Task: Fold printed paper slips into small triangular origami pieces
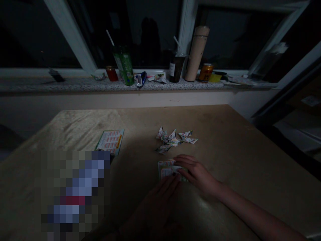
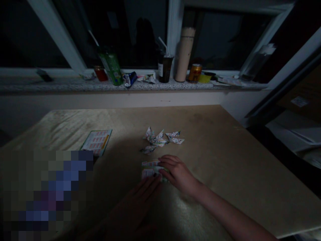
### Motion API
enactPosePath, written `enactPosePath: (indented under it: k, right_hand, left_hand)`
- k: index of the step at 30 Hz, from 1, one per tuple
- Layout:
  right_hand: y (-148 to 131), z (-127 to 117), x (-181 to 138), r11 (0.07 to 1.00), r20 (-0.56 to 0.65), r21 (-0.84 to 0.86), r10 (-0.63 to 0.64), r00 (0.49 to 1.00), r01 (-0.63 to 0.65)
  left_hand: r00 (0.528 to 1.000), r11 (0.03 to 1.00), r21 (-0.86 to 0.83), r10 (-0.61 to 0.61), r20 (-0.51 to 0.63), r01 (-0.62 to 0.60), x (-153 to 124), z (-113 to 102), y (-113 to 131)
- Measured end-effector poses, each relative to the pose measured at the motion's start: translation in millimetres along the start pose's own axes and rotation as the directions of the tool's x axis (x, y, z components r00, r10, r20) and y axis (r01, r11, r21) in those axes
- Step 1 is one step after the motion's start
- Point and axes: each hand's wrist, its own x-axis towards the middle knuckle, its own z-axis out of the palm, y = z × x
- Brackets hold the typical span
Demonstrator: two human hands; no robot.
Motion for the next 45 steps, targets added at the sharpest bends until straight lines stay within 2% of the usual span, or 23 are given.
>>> enactPosePath:
  k: [6,13,18,28,34,45]
  right_hand:
    - [6,2,17,0.998,-0.011,-0.043,-0.04,0.999,0.039]
    - [7,10,28,0.999,-0.05,0.011,0.045,0.998,-0.045]
    - [9,15,30,0.996,-0.075,0.038,0.084,0.994,-0.081]
    - [14,17,31,0.98,-0.109,0.171,0.124,0.986,-0.105]
    - [18,20,30,0.973,-0.124,0.209,0.129,0.984,-0.101]
    - [16,19,32,0.971,-0.127,0.208,0.146,0.981,-0.118]
  left_hand:
    - [0.999,0.998,-0.05,-0.035,-0.003,0.035,2,2,-9]
    - [0.999,0.997,-0.066,-0.028,-0.023,0.027,2,0,-16]
    - [0.999,0.995,-0.08,-0.05,0.012,0.051,5,-7,-15]
    - [0.999,0.993,-0.113,-0.025,-0.037,0.02,4,-8,-22]
    - [0.999,0.991,-0.131,-0.03,-0.011,0.029,5,-9,-23]
    - [0.999,0.994,-0.108,-0.033,-0.024,0.03,7,-9,-24]
